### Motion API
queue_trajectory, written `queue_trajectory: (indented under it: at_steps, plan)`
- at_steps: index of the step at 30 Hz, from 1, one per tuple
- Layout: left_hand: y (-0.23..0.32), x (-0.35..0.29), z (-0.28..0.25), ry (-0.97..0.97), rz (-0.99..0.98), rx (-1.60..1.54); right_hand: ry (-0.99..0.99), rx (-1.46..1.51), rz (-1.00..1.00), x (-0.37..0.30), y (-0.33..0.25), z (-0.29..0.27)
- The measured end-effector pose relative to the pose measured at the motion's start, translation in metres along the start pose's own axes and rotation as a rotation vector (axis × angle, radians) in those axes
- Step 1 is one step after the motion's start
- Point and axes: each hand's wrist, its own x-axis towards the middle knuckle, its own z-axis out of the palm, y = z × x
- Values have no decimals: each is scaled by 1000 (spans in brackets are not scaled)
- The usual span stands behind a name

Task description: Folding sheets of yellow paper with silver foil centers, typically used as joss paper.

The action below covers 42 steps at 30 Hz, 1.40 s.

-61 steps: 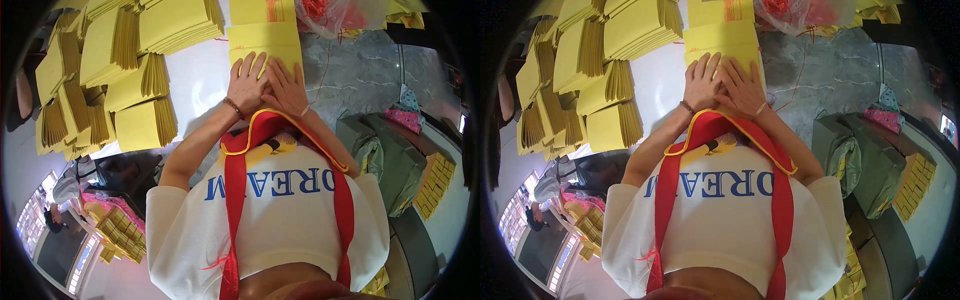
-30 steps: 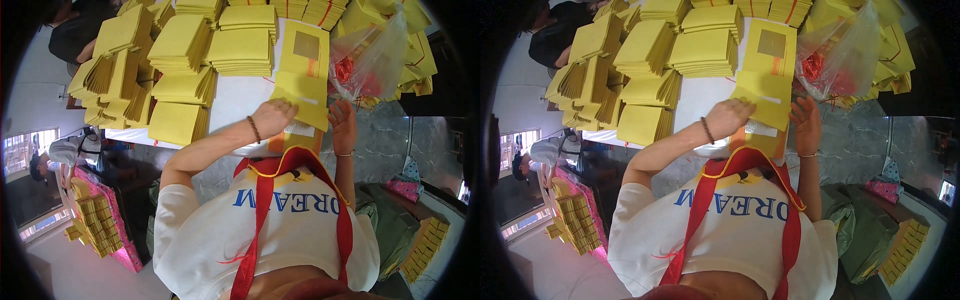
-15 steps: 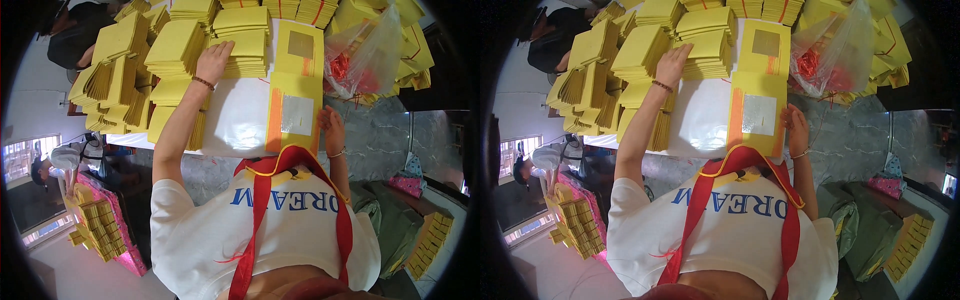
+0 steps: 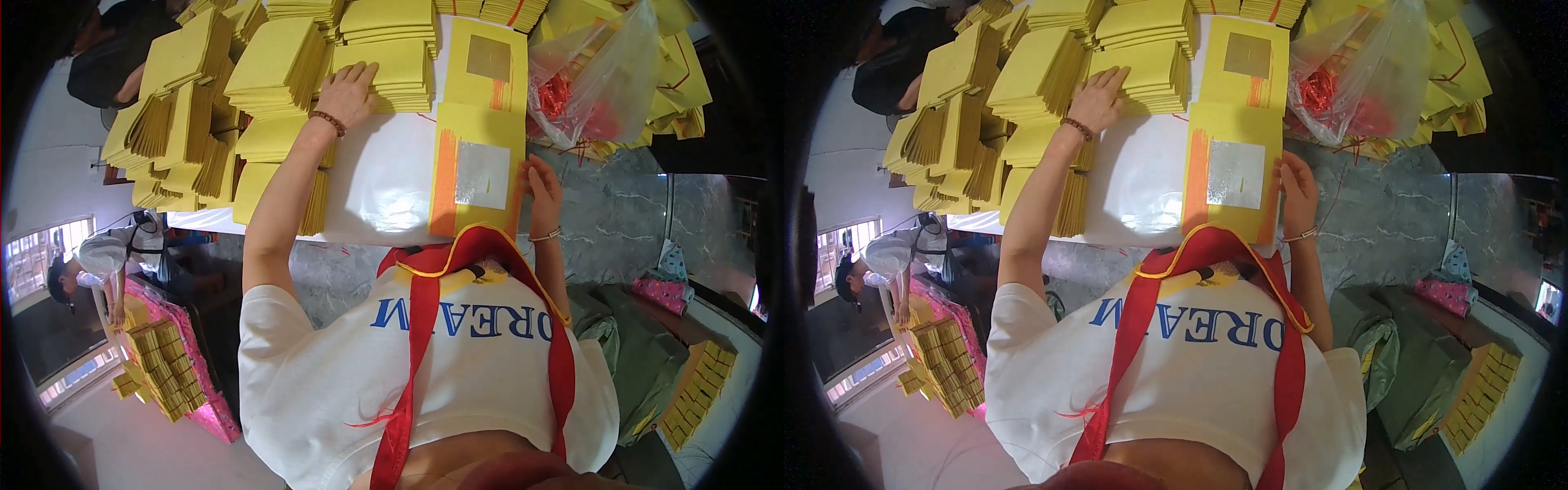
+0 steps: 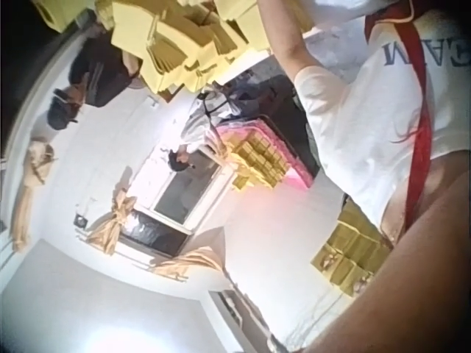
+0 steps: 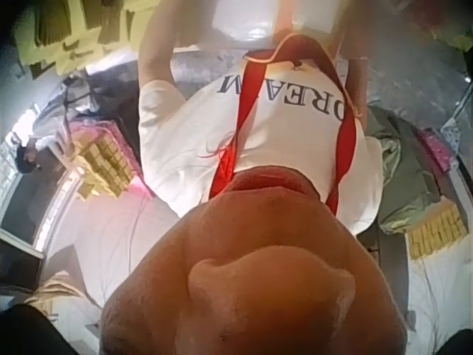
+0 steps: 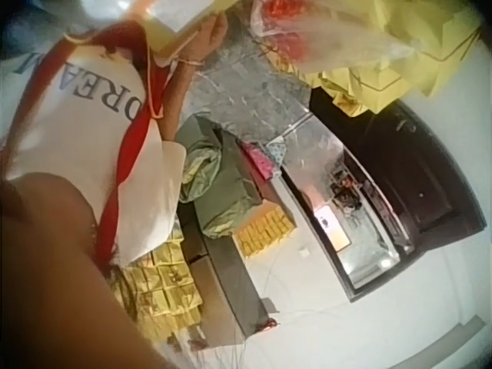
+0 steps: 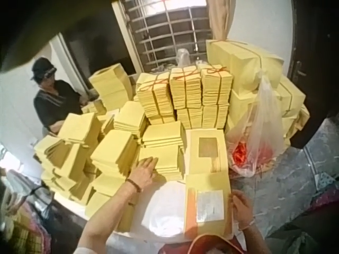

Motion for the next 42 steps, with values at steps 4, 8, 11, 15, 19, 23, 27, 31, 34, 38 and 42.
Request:
queue_trajectory:
  at_steps: [4, 8, 11, 15, 19, 23, 27, 31, 34, 38, 42]
  plan:
    - [2, -9, 18, -17, -58, -1, -110, -28, -103, 10, -22, 43]
    - [7, -8, 42, 97, -75, 86, -360, -44, -212, 23, -22, 79]
    - [4, -5, 36, 58, -51, 50, -425, -80, -197, 18, -23, 89]
    - [-3, -8, 22, 93, -28, -26, -425, -38, -171, 10, -18, 74]
    - [7, -11, -1, 143, -31, 23, -299, -44, -155, 13, -7, 36]
    - [42, -30, -11, 289, 23, -73, -77, -94, -163, 9, 5, -3]
    - [97, -69, 22, 153, -120, -925, 100, -162, -126, -1, 22, -22]
    - [152, -93, 61, 117, -505, -1631, 135, -70, -9, 0, 36, -18]
    - [169, -94, 73, 180, -465, -1663, 59, 6, -15, 0, 40, -12]
    - [173, -93, 82, 136, -523, -1601, -42, -27, -164, 4, 55, -12]
    - [173, -103, 95, 114, -642, -1703, -2, -110, -130, -7, 44, -2]
